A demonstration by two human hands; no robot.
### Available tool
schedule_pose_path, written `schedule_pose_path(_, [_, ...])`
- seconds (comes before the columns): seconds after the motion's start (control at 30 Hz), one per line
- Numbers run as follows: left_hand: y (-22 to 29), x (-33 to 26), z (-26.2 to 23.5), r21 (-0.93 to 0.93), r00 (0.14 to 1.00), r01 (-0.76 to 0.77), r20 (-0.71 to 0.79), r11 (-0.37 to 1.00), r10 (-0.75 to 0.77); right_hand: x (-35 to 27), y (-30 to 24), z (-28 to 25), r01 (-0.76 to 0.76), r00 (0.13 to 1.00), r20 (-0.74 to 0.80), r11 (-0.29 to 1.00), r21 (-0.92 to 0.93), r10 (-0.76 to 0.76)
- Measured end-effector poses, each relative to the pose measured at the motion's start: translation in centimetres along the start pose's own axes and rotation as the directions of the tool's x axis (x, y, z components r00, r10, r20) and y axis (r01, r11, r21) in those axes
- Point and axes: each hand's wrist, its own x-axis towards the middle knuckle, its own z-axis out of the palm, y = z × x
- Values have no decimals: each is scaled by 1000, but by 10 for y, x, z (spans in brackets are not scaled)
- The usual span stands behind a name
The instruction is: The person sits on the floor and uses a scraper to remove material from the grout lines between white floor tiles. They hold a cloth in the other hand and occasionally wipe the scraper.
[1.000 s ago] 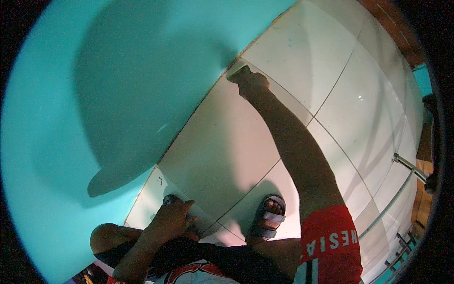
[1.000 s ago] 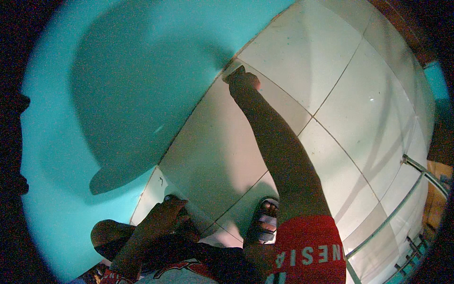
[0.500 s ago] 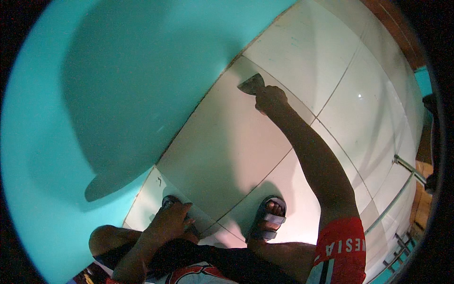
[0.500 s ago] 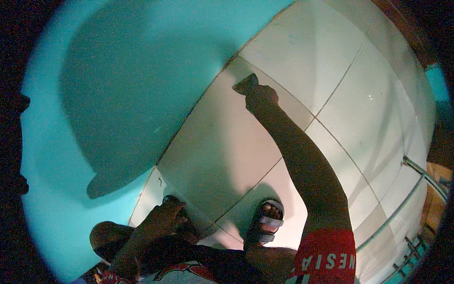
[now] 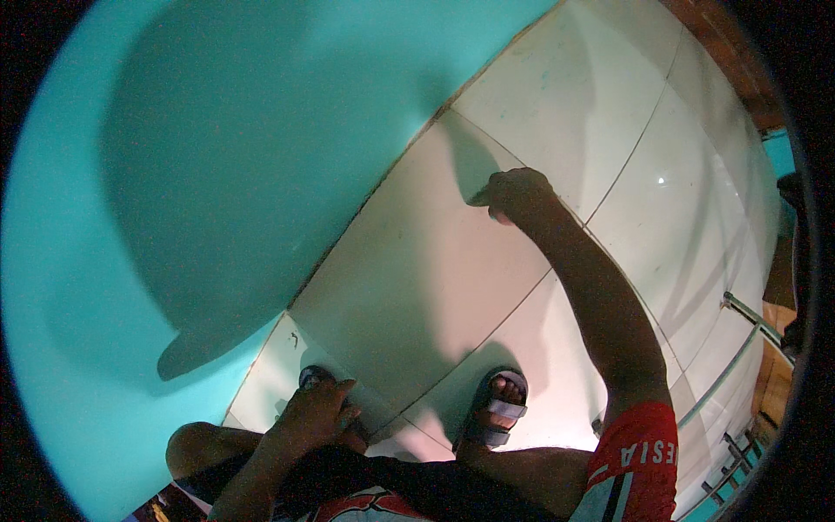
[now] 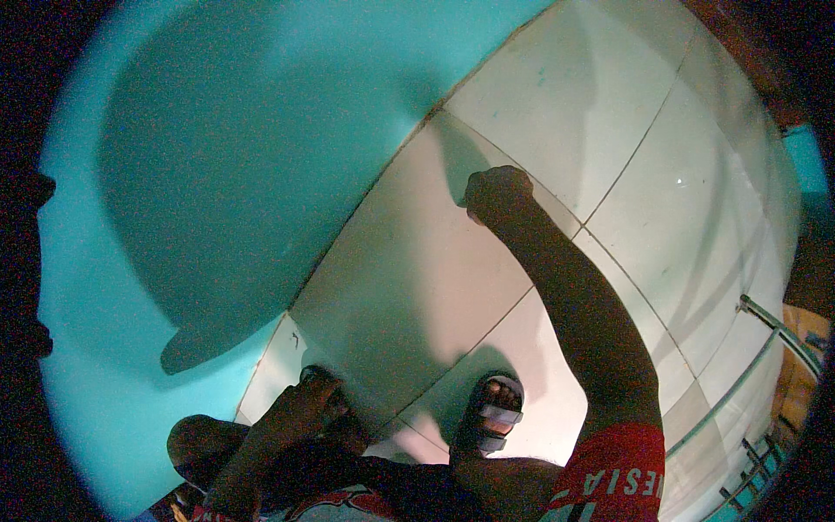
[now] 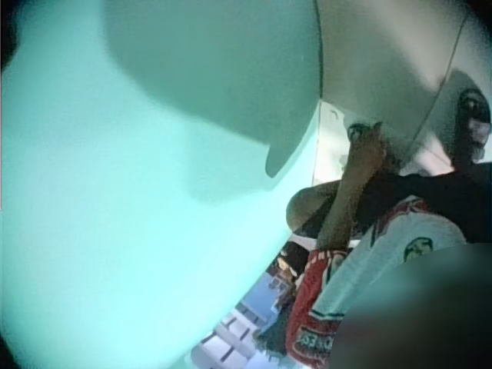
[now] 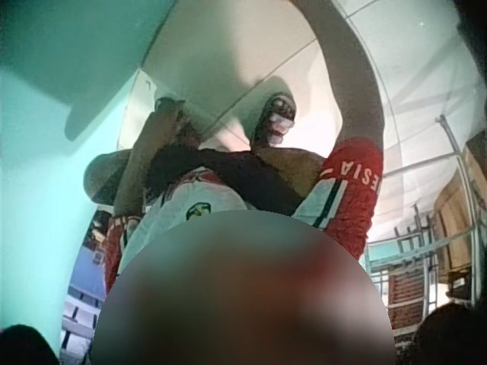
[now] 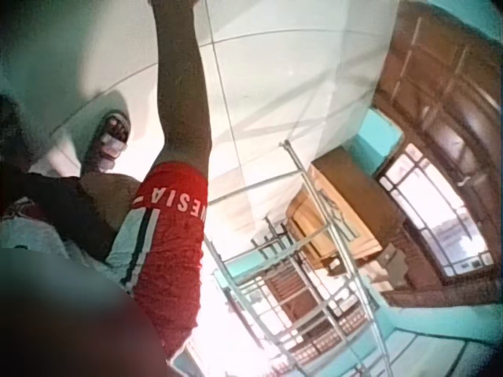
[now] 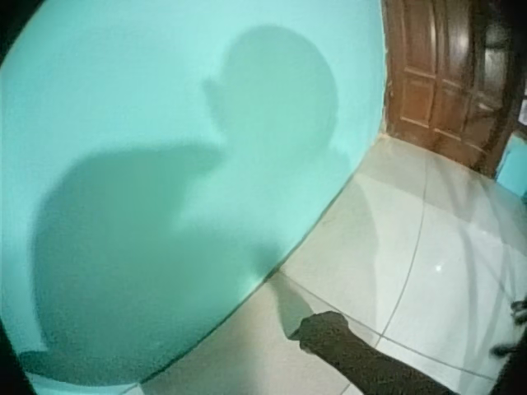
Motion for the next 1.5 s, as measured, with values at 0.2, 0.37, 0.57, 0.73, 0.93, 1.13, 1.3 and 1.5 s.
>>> schedule_pose_path(0.2, [2, 6, -3, 5, 1000, -20, 3, 1000, 20, 17, -10, 13, -151, 988, -4, 983, 106, 152])
schedule_pose_path(0.37, [4, 4, -6, -22, 1000, -5, 31, 1000, 5, 18, -23, 7, -125, 992, 12, 978, 170, 125])
schedule_pose_path(0.57, [5, 4, -5, -5, 999, -26, -24, 1000, 26, 5, -35, 7, 37, 991, -132, 999, -1, -36])
schedule_pose_path(0.73, [6, 6, -7, 5, 999, 9, 45, 1000, -9, 5, -33, 0, -132, 969, -165, 951, 279, 183])
schedule_pose_path(0.93, [5, 8, -4, -11, 999, -37, -35, 999, 36, 25, 0, -13, -171, 973, -136, 977, 130, 189])
schedule_pose_path(1.13, [0, 5, -4, 6, 997, -73, -39, 997, 73, 46, 35, -13, -5, 996, -85, 998, -62, -1])
schedule_pose_path(1.3, [3, 9, -6, 28, 998, -53, -14, 998, 53, 56, 22, -10, -230, 939, -215, 956, 183, 267])
schedule_pose_path(1.5, [5, 9, -4, -19, 995, -79, -62, 997, 77, 66, 19, -23, -127, 967, -210, 989, 78, 141])
